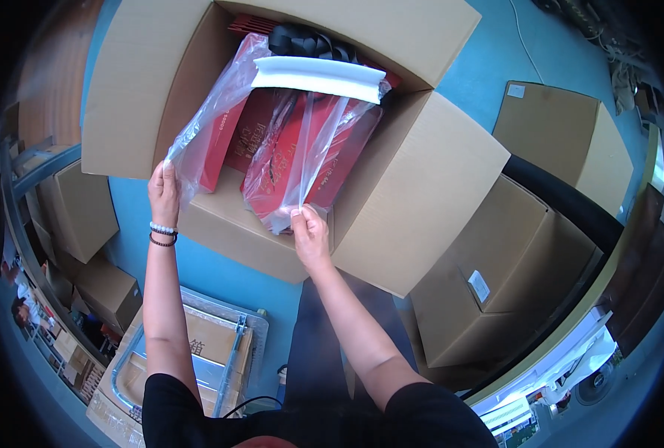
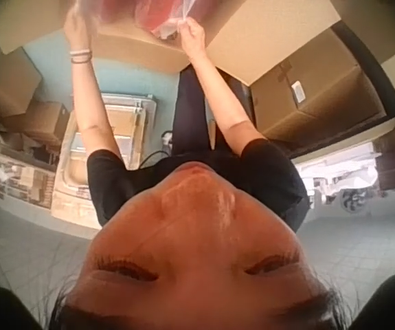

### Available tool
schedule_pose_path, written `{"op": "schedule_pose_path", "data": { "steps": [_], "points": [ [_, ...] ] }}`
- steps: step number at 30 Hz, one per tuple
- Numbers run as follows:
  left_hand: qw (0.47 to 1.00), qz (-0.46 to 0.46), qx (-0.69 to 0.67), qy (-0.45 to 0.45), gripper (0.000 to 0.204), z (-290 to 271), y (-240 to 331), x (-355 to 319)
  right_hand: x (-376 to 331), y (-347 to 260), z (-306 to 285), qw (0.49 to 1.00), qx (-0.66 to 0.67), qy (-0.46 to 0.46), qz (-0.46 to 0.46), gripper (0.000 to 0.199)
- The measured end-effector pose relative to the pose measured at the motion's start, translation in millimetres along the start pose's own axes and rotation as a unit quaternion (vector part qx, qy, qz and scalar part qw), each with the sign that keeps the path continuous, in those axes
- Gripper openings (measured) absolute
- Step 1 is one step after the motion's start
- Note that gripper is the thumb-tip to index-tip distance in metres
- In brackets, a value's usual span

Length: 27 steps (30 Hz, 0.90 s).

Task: Packing gift boxes with paper and placing them into bags.

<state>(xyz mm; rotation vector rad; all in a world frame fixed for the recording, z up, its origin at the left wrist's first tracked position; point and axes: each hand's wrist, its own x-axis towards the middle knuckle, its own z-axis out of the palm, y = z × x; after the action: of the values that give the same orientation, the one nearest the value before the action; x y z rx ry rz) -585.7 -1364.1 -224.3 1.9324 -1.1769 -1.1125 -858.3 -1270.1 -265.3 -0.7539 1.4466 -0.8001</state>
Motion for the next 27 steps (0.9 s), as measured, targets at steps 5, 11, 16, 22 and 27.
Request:
{"op": "schedule_pose_path", "data": {
  "steps": [5, 11, 16, 22, 27],
  "points": [
    [0.985, 0.075, 0.153, -0.009, 0.028, 5, 69, -54, -19, -79, 29, 0.99, 0.118, -0.061, -0.052, 0.026],
    [0.969, 0.038, 0.168, -0.176, 0.035, 51, 89, -98, 15, -87, 29, 0.934, 0.335, -0.083, 0.095, 0.024],
    [0.908, 0.018, 0.31, -0.281, 0.039, 104, 23, -71, 61, -74, 4, 0.978, -0.017, -0.204, -0.032, 0.026],
    [0.962, 0.17, 0.195, -0.087, 0.017, 86, 55, -65, 106, -71, -70, 0.899, -0.354, -0.063, -0.248, 0.057],
    [0.91, 0.315, 0.219, -0.156, 0.024, 65, 125, -83, 176, -69, -104, 0.824, -0.482, -0.15, -0.259, 0.034]
  ]
}}
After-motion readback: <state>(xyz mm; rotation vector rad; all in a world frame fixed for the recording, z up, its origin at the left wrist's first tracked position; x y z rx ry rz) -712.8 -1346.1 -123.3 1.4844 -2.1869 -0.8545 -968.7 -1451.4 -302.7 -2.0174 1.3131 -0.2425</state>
